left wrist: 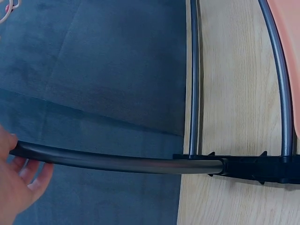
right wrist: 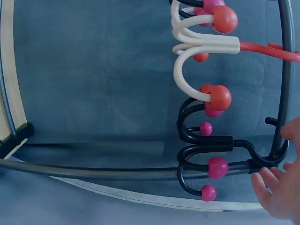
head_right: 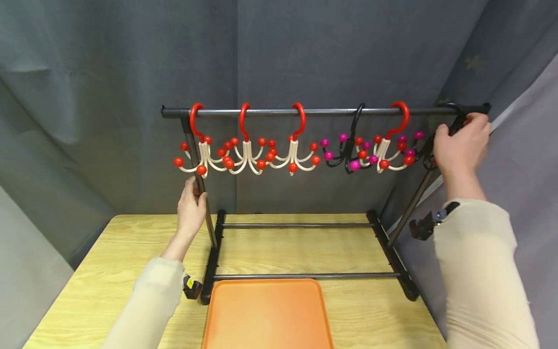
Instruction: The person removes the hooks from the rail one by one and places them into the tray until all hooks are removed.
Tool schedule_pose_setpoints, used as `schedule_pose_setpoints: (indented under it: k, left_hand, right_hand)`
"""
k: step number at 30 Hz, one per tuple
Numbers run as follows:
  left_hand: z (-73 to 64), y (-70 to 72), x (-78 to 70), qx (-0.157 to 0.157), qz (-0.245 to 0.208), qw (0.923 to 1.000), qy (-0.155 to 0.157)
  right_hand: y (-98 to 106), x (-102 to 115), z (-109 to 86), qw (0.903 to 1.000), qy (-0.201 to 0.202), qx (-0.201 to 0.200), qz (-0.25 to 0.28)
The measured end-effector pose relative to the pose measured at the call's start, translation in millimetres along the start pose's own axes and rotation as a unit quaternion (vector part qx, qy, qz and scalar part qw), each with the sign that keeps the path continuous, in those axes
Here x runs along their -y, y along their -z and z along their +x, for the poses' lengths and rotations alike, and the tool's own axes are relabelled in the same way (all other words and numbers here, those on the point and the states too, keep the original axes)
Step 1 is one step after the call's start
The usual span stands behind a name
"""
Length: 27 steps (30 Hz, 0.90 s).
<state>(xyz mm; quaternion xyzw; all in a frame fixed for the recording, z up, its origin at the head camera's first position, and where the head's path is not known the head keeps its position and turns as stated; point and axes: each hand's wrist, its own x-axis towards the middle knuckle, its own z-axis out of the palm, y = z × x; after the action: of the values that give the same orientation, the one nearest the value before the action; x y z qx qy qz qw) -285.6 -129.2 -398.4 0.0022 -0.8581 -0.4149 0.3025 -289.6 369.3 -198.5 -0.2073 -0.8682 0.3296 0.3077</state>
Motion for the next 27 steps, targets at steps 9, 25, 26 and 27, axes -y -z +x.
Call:
schedule_pose_setpoints:
  k: [9,25,26,27]
  left_hand:
    - [3.0,-0.9,5.6,0.008,-0.007,0.9999,0.001]
    - [4.7,-1.1,5.6,0.044,-0.005,0.9988,0.022]
    - [5.1,-0.7,6.1,0.046,-0.003,0.9987,0.022]
    - [5.6,-0.3,6.7,0.047,-0.001,0.9987,0.022]
  right_hand:
    - [-2.6,0.8,8.2,0.9993,-0.031,-0.005,0.021]
    - [0.3,14.0,9.0,0.9971,-0.074,0.007,-0.014]
    - [0.9,17.0,8.9,0.9971,-0.074,0.003,-0.016]
    - [2.1,20.2,8.9,0.9972,-0.072,0.002,-0.016]
